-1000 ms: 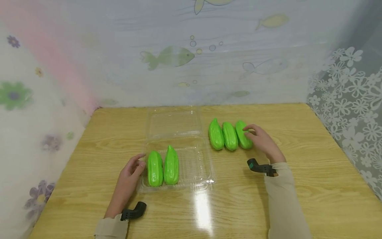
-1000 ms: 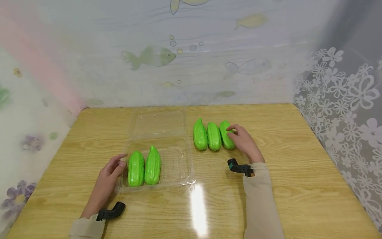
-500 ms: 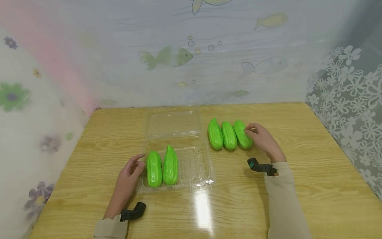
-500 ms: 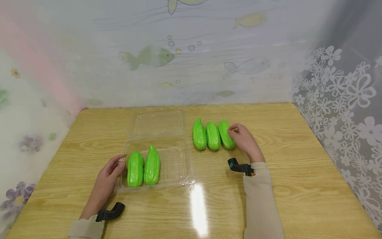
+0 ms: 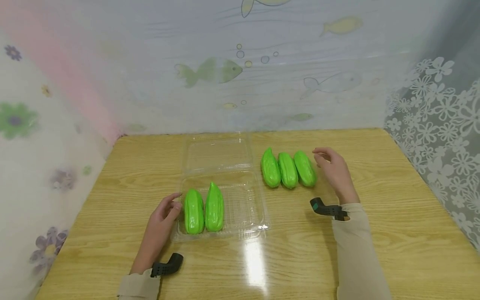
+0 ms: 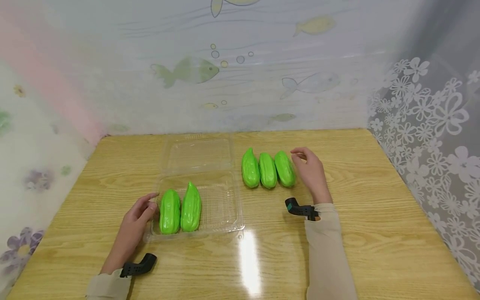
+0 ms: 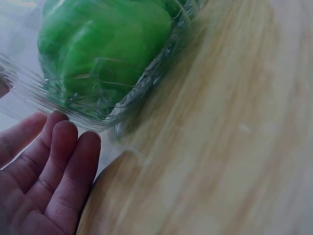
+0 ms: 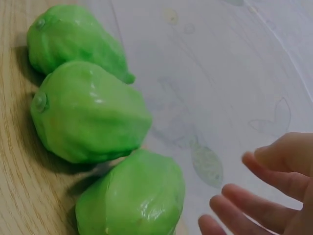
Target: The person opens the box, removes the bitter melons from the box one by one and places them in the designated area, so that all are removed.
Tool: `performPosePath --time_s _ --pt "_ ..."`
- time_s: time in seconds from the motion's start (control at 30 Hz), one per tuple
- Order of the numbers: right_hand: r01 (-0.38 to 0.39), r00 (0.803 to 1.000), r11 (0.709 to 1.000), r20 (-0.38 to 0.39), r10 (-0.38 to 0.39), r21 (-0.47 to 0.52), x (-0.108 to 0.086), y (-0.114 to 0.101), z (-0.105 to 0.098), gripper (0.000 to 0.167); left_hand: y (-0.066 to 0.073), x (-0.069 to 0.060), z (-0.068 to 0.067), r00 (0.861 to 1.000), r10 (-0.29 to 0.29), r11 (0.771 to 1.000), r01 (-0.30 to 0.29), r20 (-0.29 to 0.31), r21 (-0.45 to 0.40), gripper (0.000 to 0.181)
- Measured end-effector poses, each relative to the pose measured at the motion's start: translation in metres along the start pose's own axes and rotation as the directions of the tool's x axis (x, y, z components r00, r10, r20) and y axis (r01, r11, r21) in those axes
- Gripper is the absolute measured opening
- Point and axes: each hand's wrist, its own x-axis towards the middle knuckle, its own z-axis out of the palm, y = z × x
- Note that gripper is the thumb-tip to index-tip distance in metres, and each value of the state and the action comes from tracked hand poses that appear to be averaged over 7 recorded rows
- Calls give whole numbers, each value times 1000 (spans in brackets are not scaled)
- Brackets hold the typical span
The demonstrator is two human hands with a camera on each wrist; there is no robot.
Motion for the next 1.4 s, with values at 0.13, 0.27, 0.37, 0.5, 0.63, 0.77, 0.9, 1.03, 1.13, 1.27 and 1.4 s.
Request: performPosePath --time_s 0.13,0.27,0.37,0.5,0.63,0.77,0.9,1.03,1.13,1.27,1.4 --pt "64 998 994 -32 -62 93 1 -4 5 38 1 -1 0 1000 -3 1000 3 -2 3 45" --pt "114 993 979 -20 -113 166 0 -8 15 35 0 -1 0 1000 1 1000 -1 -5 -3 44" --pt "135 990 974 7 -139 180 -3 -18 23 32 0 0 0 1000 6 1000 -6 -5 -16 45" --pt "167 983 967 47 -179 193 -14 -45 33 27 -2 5 -1 1000 15 1000 -15 2 -27 45" --pt "211 969 962 96 -230 176 -21 -66 41 26 -6 11 -1 1000 21 999 -21 7 -29 44" --pt "224 957 964 156 -245 142 -24 -76 51 25 -10 17 -1 1000 24 999 -23 16 -36 44" --pt "202 948 967 216 -233 156 -27 -83 60 24 -13 22 -2 999 22 999 -21 27 -34 45" --pt "225 927 956 262 -270 187 -29 -88 70 22 -14 26 -2 999 22 1000 -21 32 -23 45" --pt "241 911 952 293 -290 190 -32 -94 77 21 -15 29 -2 999 19 1000 -19 35 -15 46" --pt "239 894 954 342 -289 181 -36 -103 88 21 -18 32 -3 999 11 1000 -11 40 -9 46" --pt "267 872 952 383 -304 148 -38 -107 97 22 -19 35 -3 999 10 1000 -10 43 -10 46"
